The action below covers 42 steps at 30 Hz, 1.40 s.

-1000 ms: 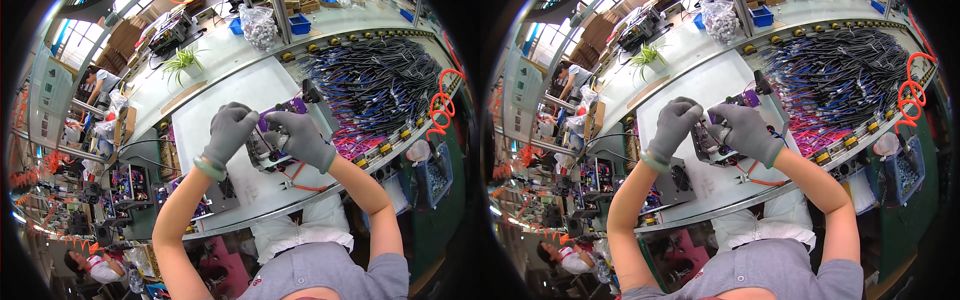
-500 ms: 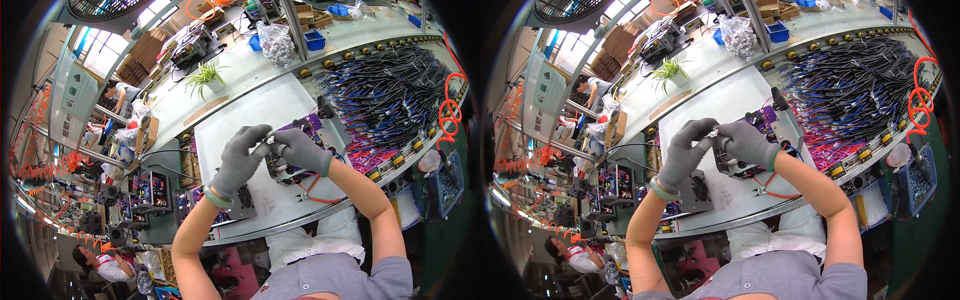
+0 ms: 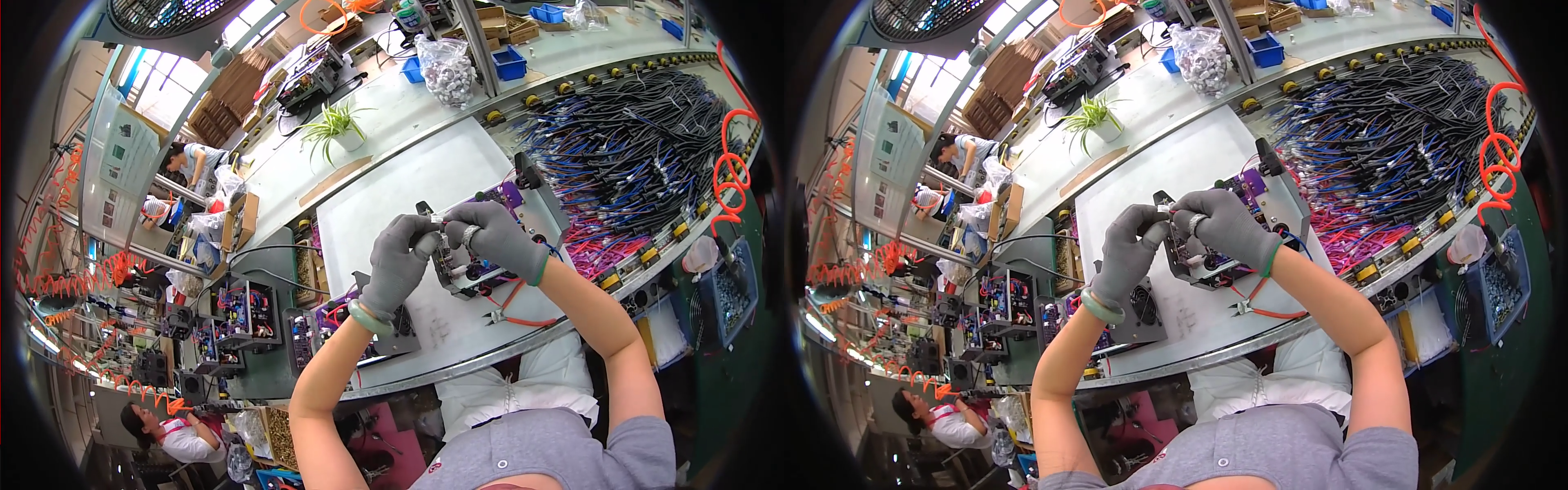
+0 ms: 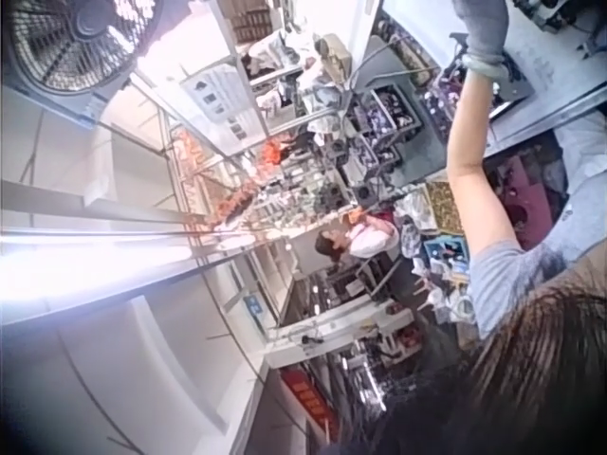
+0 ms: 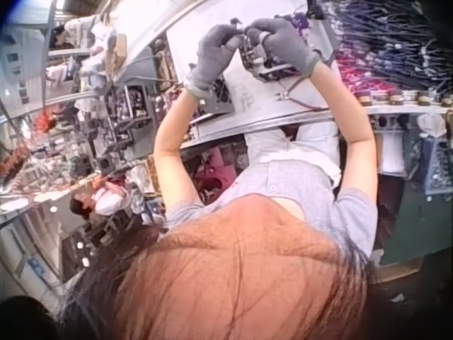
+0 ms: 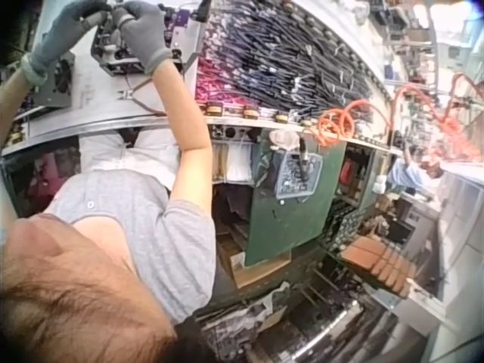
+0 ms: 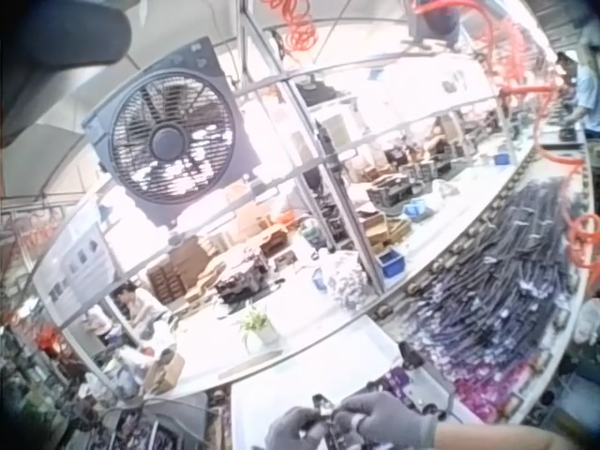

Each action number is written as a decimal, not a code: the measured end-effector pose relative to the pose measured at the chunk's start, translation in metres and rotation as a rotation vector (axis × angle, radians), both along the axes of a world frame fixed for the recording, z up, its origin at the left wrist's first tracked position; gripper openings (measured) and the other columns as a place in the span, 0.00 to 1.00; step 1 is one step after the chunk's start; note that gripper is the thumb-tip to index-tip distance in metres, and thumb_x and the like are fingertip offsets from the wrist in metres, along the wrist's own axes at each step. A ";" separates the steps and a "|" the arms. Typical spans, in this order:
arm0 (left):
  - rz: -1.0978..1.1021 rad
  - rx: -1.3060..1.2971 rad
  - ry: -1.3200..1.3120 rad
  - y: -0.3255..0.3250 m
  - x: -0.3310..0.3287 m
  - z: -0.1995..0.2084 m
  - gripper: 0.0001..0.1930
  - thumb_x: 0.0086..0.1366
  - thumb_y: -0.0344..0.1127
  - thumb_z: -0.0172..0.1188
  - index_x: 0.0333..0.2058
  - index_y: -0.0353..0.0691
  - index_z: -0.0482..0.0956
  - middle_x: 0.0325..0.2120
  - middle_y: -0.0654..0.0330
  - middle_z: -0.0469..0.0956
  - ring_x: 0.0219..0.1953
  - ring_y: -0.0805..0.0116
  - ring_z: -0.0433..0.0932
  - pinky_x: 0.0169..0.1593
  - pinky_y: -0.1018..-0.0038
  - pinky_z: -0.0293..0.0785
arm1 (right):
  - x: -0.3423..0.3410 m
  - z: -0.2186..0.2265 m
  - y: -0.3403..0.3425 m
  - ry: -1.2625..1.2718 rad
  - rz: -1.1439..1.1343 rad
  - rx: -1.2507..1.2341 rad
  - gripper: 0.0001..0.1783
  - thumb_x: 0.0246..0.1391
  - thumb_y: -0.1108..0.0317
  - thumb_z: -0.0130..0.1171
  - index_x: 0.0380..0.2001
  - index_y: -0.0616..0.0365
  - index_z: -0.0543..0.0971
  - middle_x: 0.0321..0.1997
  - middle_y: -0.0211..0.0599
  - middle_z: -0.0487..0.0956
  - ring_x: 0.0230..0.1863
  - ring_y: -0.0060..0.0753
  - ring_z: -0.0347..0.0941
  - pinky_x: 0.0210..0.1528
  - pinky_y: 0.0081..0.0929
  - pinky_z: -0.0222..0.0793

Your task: Assemble and wire electronic components inside a metal chassis.

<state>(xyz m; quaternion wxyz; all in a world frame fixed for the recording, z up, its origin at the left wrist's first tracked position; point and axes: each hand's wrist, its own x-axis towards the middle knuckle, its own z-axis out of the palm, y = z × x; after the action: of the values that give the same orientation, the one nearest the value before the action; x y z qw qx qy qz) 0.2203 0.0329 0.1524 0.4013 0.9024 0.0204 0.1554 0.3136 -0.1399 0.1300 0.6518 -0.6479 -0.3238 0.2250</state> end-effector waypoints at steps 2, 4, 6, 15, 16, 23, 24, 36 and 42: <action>0.007 -0.096 0.030 0.001 -0.002 0.000 0.09 0.61 0.29 0.64 0.40 0.33 0.79 0.31 0.60 0.79 0.32 0.75 0.77 0.39 0.76 0.76 | 0.000 0.000 0.003 -0.020 -0.001 0.000 0.12 0.60 0.69 0.56 0.40 0.68 0.81 0.31 0.32 0.81 0.33 0.19 0.74 0.38 0.21 0.71; 0.006 -0.198 0.054 -0.001 -0.002 0.001 0.09 0.61 0.29 0.63 0.40 0.33 0.79 0.31 0.59 0.80 0.32 0.75 0.78 0.39 0.76 0.76 | -0.002 0.010 -0.001 0.048 0.027 -0.029 0.11 0.59 0.70 0.57 0.40 0.67 0.81 0.31 0.33 0.81 0.33 0.20 0.74 0.39 0.21 0.72; -0.038 -0.031 -0.108 -0.001 -0.001 0.000 0.08 0.61 0.29 0.63 0.38 0.34 0.79 0.31 0.58 0.80 0.32 0.73 0.79 0.39 0.75 0.77 | 0.000 0.003 0.003 0.006 0.010 -0.019 0.12 0.58 0.68 0.57 0.40 0.65 0.82 0.30 0.36 0.81 0.33 0.22 0.76 0.39 0.23 0.72; 0.056 0.144 -0.059 -0.007 -0.004 0.008 0.07 0.65 0.33 0.59 0.35 0.35 0.76 0.30 0.54 0.80 0.32 0.60 0.82 0.40 0.68 0.78 | -0.004 -0.008 0.013 -0.357 -0.128 -0.086 0.11 0.53 0.64 0.63 0.37 0.57 0.84 0.27 0.47 0.81 0.31 0.40 0.80 0.35 0.34 0.75; 0.056 0.143 -0.059 -0.004 -0.004 0.008 0.07 0.65 0.33 0.59 0.35 0.35 0.76 0.30 0.54 0.80 0.32 0.60 0.82 0.40 0.68 0.78 | -0.003 -0.008 0.015 -0.460 -0.176 -0.120 0.10 0.52 0.63 0.62 0.36 0.55 0.84 0.27 0.49 0.81 0.31 0.45 0.80 0.35 0.37 0.75; -0.049 -0.243 0.409 0.029 -0.002 -0.029 0.31 0.68 0.46 0.58 0.62 0.33 0.64 0.48 0.49 0.76 0.46 0.61 0.80 0.52 0.66 0.76 | 0.047 -0.025 0.030 -0.482 -0.011 -0.503 0.12 0.54 0.63 0.54 0.29 0.60 0.81 0.31 0.53 0.80 0.33 0.54 0.77 0.38 0.41 0.72; -0.101 -0.389 0.503 0.025 -0.005 -0.022 0.30 0.69 0.45 0.56 0.62 0.32 0.63 0.47 0.50 0.77 0.45 0.63 0.80 0.50 0.68 0.77 | 0.042 -0.016 0.032 -0.509 -0.002 -0.547 0.13 0.53 0.63 0.55 0.30 0.62 0.81 0.30 0.53 0.81 0.33 0.52 0.78 0.38 0.40 0.72; -0.149 -0.488 0.589 0.013 -0.006 -0.003 0.22 0.70 0.38 0.53 0.56 0.27 0.68 0.42 0.54 0.78 0.41 0.69 0.79 0.49 0.71 0.77 | 0.065 -0.003 0.043 -0.077 0.483 -0.546 0.10 0.46 0.68 0.63 0.25 0.67 0.81 0.20 0.33 0.76 0.23 0.25 0.68 0.27 0.27 0.64; -0.121 -0.432 0.575 0.018 -0.004 -0.012 0.22 0.69 0.37 0.53 0.56 0.29 0.69 0.43 0.53 0.78 0.43 0.67 0.79 0.49 0.70 0.76 | 0.031 0.005 0.044 -0.444 0.103 -0.776 0.14 0.53 0.63 0.55 0.35 0.60 0.83 0.32 0.48 0.83 0.35 0.47 0.81 0.42 0.40 0.75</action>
<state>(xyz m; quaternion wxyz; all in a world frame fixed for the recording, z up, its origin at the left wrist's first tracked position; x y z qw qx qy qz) 0.2160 0.0508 0.1403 0.5690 0.8032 0.1114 -0.1363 0.3444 -0.0954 0.1349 0.2630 -0.8600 -0.3794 0.2174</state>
